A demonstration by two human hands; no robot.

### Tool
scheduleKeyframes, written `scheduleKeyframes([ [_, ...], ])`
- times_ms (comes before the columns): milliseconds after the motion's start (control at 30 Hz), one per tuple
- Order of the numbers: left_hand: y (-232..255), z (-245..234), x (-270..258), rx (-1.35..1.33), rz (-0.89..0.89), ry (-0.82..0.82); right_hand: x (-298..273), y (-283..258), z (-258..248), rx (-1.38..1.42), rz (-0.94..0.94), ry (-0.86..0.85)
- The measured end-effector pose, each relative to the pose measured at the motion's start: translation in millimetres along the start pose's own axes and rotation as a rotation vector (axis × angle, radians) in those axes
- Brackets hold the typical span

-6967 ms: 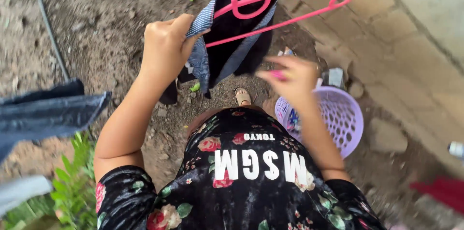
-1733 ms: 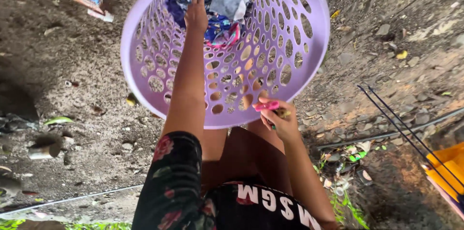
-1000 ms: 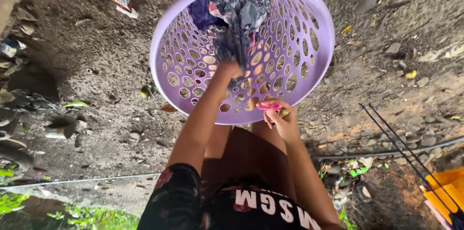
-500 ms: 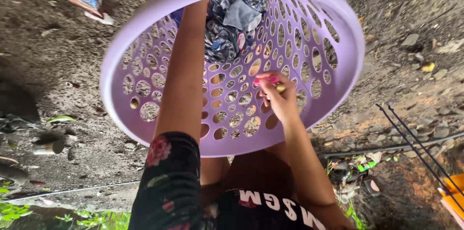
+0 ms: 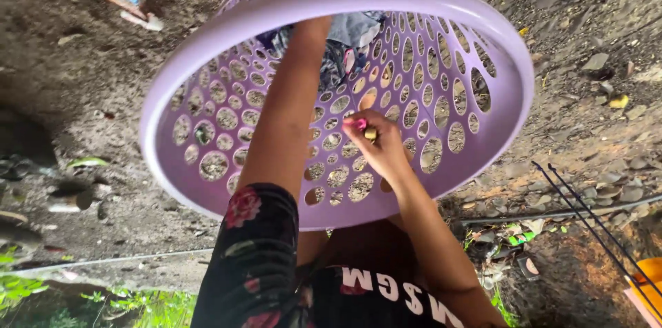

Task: The recorder takes various pieces of clothing from a laundry basket and hangs them on a clothesline using hangers and clothespins.

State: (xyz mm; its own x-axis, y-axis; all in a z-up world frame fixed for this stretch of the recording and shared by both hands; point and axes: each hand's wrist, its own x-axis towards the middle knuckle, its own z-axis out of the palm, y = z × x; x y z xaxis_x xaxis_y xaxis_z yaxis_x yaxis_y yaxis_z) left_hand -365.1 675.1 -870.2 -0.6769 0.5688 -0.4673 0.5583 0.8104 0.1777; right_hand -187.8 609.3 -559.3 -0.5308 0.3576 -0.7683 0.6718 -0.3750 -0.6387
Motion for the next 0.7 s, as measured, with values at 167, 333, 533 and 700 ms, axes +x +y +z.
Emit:
scheduleKeyframes([
  [167, -43, 45, -60, 0.115, -0.079, -0.075, -26, -28, -14, 0.081, 0.255, 0.059],
  [333, -66, -136, -177, -0.049, -0.137, -0.287, -73, -24, -37, 0.238, 0.154, 0.11],
  [533, -73, -298, -304, -0.327, 0.094, -0.007, -129, -45, -65, 0.358, 0.122, 0.092],
  [700, -48, -424, -370, -0.553, 0.309, 0.24, -166, -83, -78, 0.221, -0.025, -0.022],
])
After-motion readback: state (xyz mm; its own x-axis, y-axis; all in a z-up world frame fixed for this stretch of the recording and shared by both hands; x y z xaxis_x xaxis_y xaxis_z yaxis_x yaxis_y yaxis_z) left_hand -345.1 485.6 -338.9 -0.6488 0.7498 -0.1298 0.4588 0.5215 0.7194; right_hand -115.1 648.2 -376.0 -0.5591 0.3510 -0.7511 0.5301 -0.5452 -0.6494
